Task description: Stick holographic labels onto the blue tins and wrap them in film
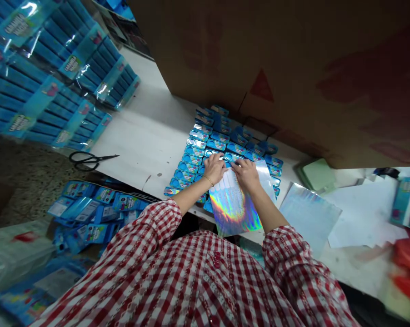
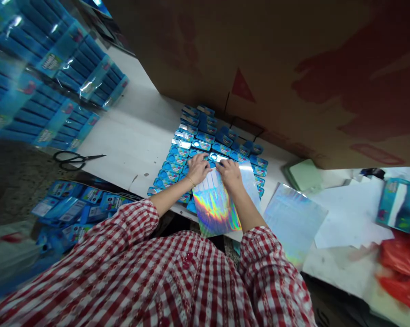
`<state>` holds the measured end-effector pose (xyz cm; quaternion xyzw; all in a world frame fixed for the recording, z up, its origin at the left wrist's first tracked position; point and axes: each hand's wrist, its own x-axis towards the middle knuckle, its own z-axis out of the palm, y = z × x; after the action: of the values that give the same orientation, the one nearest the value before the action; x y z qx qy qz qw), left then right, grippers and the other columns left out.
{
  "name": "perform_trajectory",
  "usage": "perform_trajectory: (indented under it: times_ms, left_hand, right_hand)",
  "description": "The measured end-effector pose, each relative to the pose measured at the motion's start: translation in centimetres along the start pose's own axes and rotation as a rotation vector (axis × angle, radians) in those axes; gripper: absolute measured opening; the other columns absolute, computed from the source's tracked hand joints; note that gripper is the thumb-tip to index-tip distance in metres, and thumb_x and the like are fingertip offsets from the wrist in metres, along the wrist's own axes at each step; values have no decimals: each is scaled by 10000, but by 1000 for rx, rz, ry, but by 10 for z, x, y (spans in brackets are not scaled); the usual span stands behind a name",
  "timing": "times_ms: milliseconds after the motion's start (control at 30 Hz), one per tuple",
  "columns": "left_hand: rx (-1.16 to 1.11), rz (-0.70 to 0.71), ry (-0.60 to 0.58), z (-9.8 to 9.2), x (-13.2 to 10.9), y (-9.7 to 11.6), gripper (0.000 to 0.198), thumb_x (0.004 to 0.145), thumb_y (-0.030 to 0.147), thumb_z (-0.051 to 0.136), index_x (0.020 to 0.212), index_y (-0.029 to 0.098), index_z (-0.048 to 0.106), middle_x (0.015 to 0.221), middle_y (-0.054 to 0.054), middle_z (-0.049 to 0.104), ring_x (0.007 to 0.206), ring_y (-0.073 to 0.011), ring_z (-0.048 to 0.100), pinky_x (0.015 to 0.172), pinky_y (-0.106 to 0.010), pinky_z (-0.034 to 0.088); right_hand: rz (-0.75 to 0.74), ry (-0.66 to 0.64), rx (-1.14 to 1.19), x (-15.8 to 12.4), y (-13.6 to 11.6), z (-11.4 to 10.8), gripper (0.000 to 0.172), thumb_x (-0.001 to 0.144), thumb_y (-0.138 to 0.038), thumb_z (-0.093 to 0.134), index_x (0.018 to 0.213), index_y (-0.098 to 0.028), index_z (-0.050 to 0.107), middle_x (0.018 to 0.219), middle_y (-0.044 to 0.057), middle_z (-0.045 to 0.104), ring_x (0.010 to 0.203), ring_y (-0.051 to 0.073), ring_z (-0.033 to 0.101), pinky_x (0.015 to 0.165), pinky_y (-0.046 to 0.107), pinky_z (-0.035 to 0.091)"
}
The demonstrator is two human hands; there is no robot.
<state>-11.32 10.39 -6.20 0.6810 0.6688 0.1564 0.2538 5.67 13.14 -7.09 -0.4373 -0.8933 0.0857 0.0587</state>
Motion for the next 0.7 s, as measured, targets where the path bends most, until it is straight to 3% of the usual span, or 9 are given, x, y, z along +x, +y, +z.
perform_trajectory:
  times_ms: [233, 367, 533, 700]
  left_hand:
    - [-17, -44, 53, 10, -3, 7, 194, 860, 305, 500, 759, 197, 625, 1306, -59, 490, 1228, -249, 373, 941, -433, 316]
    - [-28, -54, 54, 10, -3, 7, 193, 861, 299, 495, 754, 197, 619, 1298, -58, 495, 1226, -247, 379, 942, -435, 312]
    - [-21, -38, 72, 11, -4, 6, 194, 862, 320, 495, 765, 200, 613, 1302, -63, 493, 1232, -249, 374, 945, -430, 309]
    - [-8, -43, 71, 13, -5, 6, 185, 863, 318, 491, 783, 207, 617, 1310, -57, 492, 1234, -248, 373, 948, -428, 305]
  right_hand:
    - [-189, 13, -72, -31, 15, 6, 302, 923, -166, 382, 1104, -149, 623, 1177, 97, 612, 1047, 201, 503, 864, 320, 393]
    - [-137, 51, -15, -38, 20, -2, 282, 923, -210, 392, 1015, -164, 655, 1111, 106, 637, 1008, 198, 533, 841, 327, 421]
    - [-46, 27, -39, -26, 11, -6, 384, 925, -291, 392, 1265, -166, 518, 1195, 130, 585, 1024, 234, 513, 830, 366, 416]
    - [-131, -8, -67, -27, 8, 8, 376, 925, -207, 372, 1267, -133, 510, 1250, 136, 553, 1131, 245, 451, 918, 383, 388]
